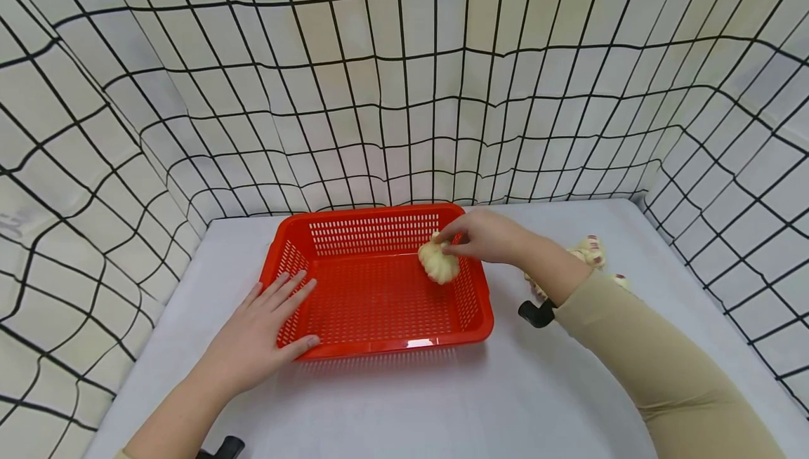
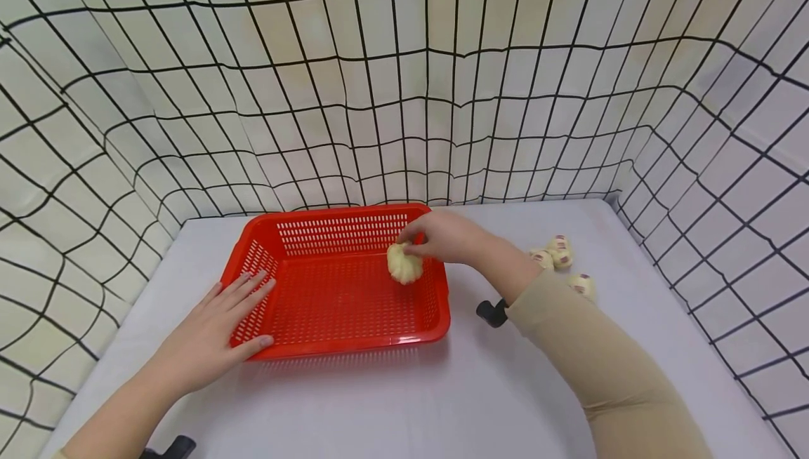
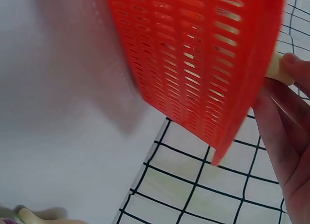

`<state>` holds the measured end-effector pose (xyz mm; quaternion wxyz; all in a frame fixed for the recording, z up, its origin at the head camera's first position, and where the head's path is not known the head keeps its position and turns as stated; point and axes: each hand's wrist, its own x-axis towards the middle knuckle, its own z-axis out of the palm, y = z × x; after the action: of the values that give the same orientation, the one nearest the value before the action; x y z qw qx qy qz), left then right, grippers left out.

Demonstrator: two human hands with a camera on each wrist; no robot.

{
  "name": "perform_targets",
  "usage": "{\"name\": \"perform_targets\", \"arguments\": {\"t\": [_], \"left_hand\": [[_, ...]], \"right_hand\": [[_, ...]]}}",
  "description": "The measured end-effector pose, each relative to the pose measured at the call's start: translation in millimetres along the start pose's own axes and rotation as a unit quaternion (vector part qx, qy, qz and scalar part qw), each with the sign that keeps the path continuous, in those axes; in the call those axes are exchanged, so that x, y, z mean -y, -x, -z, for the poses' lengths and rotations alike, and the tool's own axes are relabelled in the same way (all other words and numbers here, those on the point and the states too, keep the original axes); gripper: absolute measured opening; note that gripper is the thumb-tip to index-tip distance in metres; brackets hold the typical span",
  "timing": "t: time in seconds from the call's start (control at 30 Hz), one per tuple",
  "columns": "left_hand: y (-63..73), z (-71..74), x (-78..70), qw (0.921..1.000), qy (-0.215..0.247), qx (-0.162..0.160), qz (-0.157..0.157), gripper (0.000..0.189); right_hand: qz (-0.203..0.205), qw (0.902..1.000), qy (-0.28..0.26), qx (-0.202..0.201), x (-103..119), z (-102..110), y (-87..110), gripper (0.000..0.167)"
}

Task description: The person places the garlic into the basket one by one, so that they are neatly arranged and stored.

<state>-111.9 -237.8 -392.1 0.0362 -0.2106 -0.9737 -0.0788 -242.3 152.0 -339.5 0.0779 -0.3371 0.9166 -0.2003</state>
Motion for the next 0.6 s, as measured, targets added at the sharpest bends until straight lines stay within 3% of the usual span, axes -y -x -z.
{"name": "perform_targets", "arguments": {"t": [0.4, 0.6], "left_hand": [[-0.1, 0.8, -0.9, 1.0000, -0.001, 0.000, -0.001, 0.087], [-0.3, 0.0, -0.4, 1.0000, -0.001, 0.001, 0.001, 0.088]], "right_hand": [[0.013, 0.9951, 0.091, 0.039, 5.8, -13.9, -6.7, 0.022], [0.027, 0.9918, 0.120, 0.034, 4.5, -17.4, -10.3, 0.019]]}}
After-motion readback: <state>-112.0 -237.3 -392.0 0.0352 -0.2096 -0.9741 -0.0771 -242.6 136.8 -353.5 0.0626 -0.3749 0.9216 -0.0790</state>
